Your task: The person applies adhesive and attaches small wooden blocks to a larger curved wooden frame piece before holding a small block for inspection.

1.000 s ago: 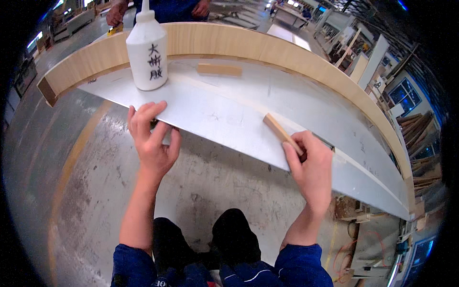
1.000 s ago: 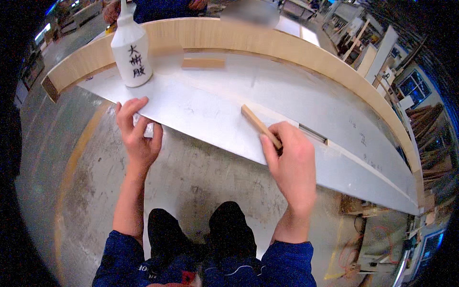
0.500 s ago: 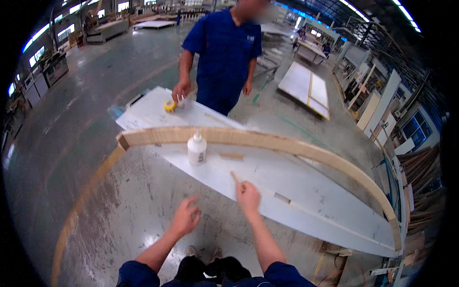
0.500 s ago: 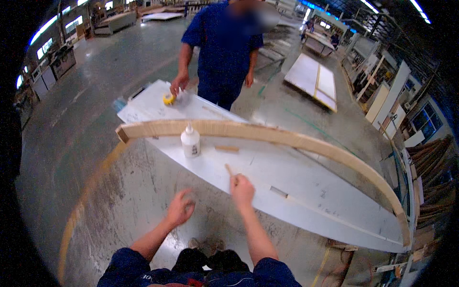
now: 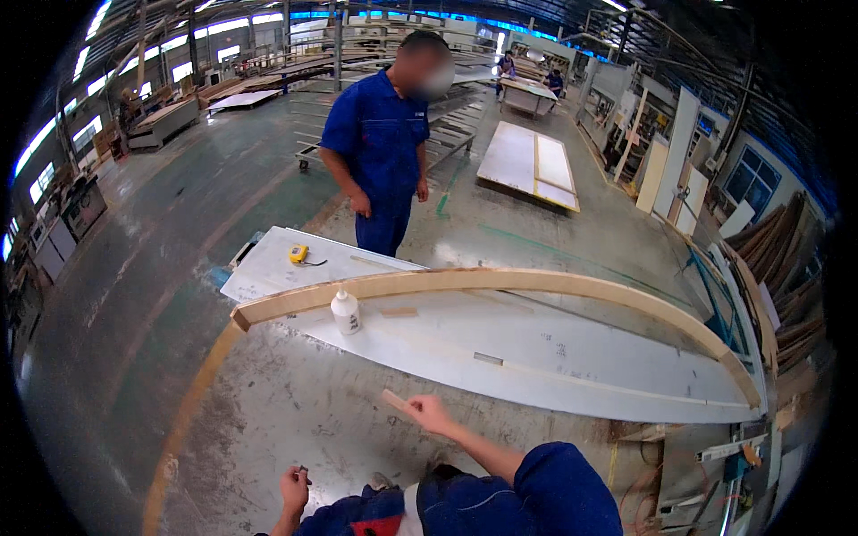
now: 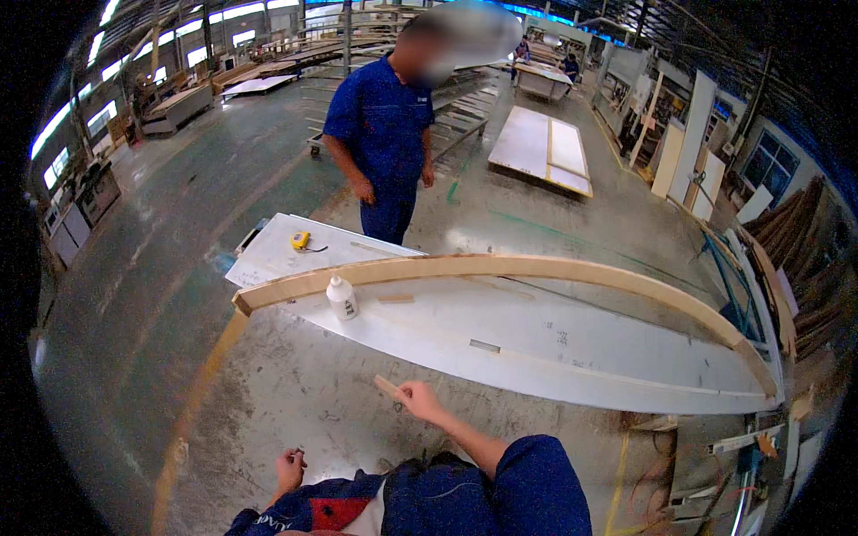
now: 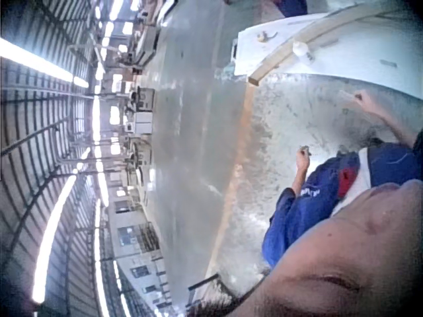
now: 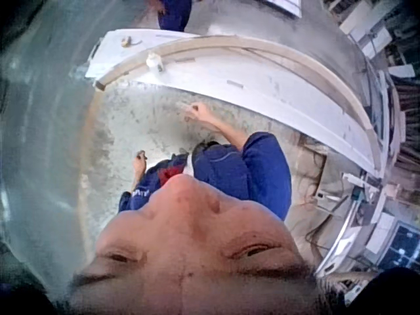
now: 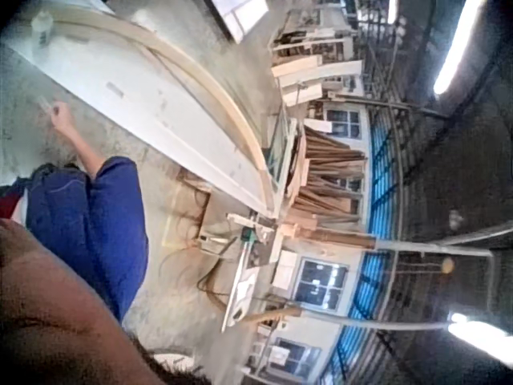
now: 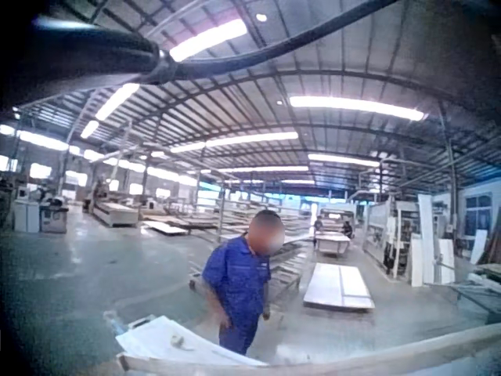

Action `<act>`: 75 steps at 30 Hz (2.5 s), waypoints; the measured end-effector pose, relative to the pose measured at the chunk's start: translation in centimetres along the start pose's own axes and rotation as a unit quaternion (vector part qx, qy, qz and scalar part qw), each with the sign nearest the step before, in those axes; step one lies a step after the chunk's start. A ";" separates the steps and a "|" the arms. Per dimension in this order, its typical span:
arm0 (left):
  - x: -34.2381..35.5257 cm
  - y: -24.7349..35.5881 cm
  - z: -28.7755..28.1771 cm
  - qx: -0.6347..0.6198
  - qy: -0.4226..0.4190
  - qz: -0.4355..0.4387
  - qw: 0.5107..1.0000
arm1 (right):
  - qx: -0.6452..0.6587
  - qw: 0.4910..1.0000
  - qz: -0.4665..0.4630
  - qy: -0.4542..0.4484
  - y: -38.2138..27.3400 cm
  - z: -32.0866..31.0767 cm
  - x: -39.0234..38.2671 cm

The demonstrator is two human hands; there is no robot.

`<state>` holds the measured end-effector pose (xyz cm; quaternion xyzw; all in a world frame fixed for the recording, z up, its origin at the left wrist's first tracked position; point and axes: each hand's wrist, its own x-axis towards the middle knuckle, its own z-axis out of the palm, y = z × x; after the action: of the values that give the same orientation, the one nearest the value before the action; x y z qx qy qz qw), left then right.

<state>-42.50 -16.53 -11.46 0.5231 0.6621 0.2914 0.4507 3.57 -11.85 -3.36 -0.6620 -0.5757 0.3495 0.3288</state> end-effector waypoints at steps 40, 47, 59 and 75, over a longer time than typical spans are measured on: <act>3.5 14.0 15.4 0.063 0.244 -0.049 0.966 | -0.081 0.993 0.002 -0.091 6.1 -11.1 9.3; 7.7 26.9 21.7 0.011 0.199 0.050 0.979 | -0.094 0.994 -0.057 -0.008 2.5 -11.5 9.2; 10.7 30.3 25.4 0.097 0.075 0.197 0.973 | -0.097 0.993 -0.066 0.032 2.5 -10.6 9.3; 14.0 30.4 27.5 0.119 0.088 0.174 0.974 | -0.085 0.987 -0.126 0.052 3.7 -10.4 9.5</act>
<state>-5.26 3.09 -1.11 0.6524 0.6282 0.3292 0.2672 15.15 -3.19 -1.70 -0.6273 -0.6639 0.2201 0.3425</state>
